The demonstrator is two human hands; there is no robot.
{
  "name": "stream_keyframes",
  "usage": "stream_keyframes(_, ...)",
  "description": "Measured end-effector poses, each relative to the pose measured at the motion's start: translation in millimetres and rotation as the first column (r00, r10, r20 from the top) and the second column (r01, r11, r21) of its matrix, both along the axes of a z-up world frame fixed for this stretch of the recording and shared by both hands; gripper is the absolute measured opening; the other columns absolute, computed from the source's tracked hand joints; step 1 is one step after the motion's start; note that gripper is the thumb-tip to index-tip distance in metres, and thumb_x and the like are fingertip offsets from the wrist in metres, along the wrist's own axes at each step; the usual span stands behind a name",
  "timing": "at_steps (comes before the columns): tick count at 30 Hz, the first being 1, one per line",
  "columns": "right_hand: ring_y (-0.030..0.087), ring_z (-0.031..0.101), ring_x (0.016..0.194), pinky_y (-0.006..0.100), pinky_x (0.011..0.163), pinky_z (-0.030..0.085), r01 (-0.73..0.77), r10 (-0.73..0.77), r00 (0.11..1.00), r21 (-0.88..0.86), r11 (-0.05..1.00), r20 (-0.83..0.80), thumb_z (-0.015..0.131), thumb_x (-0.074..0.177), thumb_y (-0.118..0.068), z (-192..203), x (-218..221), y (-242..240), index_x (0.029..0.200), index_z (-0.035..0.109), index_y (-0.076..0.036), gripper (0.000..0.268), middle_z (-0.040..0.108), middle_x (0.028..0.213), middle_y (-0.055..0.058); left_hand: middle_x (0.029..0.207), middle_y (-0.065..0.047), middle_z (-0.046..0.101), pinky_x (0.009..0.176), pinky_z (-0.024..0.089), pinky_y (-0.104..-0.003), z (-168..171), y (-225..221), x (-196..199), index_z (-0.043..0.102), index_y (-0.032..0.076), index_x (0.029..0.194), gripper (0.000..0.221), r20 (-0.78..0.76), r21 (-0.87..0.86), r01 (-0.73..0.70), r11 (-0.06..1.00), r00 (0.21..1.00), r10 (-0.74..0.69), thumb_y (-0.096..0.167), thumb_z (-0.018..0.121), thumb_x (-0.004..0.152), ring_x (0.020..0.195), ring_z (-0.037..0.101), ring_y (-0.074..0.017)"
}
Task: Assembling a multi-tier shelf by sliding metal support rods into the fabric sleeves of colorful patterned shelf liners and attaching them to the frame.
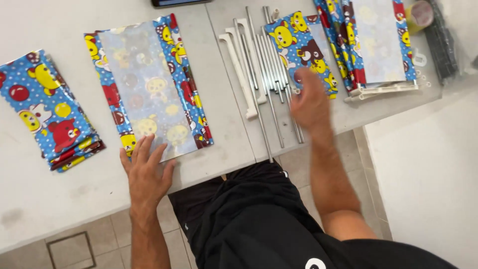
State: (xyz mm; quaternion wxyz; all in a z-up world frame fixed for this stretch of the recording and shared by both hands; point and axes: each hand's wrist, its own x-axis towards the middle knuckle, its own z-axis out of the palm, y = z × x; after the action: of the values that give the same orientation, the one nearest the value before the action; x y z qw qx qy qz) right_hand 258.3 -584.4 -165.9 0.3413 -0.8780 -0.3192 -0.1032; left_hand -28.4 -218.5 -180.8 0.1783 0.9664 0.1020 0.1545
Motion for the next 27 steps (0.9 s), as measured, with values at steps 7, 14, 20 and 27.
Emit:
stream_keyframes(7, 0.038, 0.046, 0.143, 0.046, 0.121, 0.034, 0.012, -0.132, 0.979, -0.603, 0.798, -0.155, 0.083, 0.072, -0.017, 9.5, 40.2, -84.5, 0.149, 0.059, -0.011, 0.081, 0.051, 0.155, 0.020, 0.149, -0.009, 0.059, 0.128, 0.011, -0.054, 3.7, -20.9, -3.3, 0.071, 0.017, 0.122, 0.036, 0.088, -0.151, 0.012, 0.989, 0.996, 0.001, 0.030, 0.077, 0.089, 0.143, 0.051, -0.0314)
stream_keyframes(14, 0.019, 0.069, 0.116, 0.034, 0.102, 0.054, 0.121, -0.004, 0.980, -0.579, 0.806, 0.199, 0.080, 0.088, -0.032, -49.9, 59.8, -113.9, 0.124, 0.074, -0.025, 0.037, 0.073, 0.123, -0.003, 0.147, -0.013, 0.060, 0.128, 0.011, -0.060, 13.8, -36.4, 2.4, 0.074, 0.016, 0.121, 0.034, 0.053, -0.262, 0.007, 0.965, 0.999, 0.007, 0.025, 0.078, 0.089, 0.144, 0.049, -0.0353)
stream_keyframes(20, 0.017, 0.070, 0.081, 0.030, 0.076, 0.057, 0.296, -0.053, 0.864, -0.419, 0.858, 0.501, 0.067, 0.100, -0.026, -63.0, 68.0, -111.0, 0.106, 0.069, -0.028, 0.007, 0.063, 0.086, -0.008, 0.144, -0.012, 0.062, 0.129, 0.010, -0.055, 13.4, -39.2, -5.7, 0.074, 0.016, 0.121, 0.032, 0.113, -0.244, 0.033, 0.969, 0.994, -0.006, 0.025, 0.077, 0.091, 0.142, 0.052, -0.0342)
stream_keyframes(27, 0.027, 0.071, 0.088, 0.039, 0.079, 0.059, 0.299, -0.119, 0.842, -0.271, 0.915, 0.526, 0.077, 0.099, -0.021, -8.6, 65.7, -116.3, 0.114, 0.072, -0.018, 0.016, 0.067, 0.096, 0.004, 0.143, -0.009, 0.062, 0.128, 0.014, -0.050, 16.9, -41.8, -16.3, 0.073, 0.016, 0.121, 0.031, 0.151, -0.211, 0.039, 0.977, 0.989, -0.006, 0.030, 0.074, 0.093, 0.141, 0.053, -0.0307)
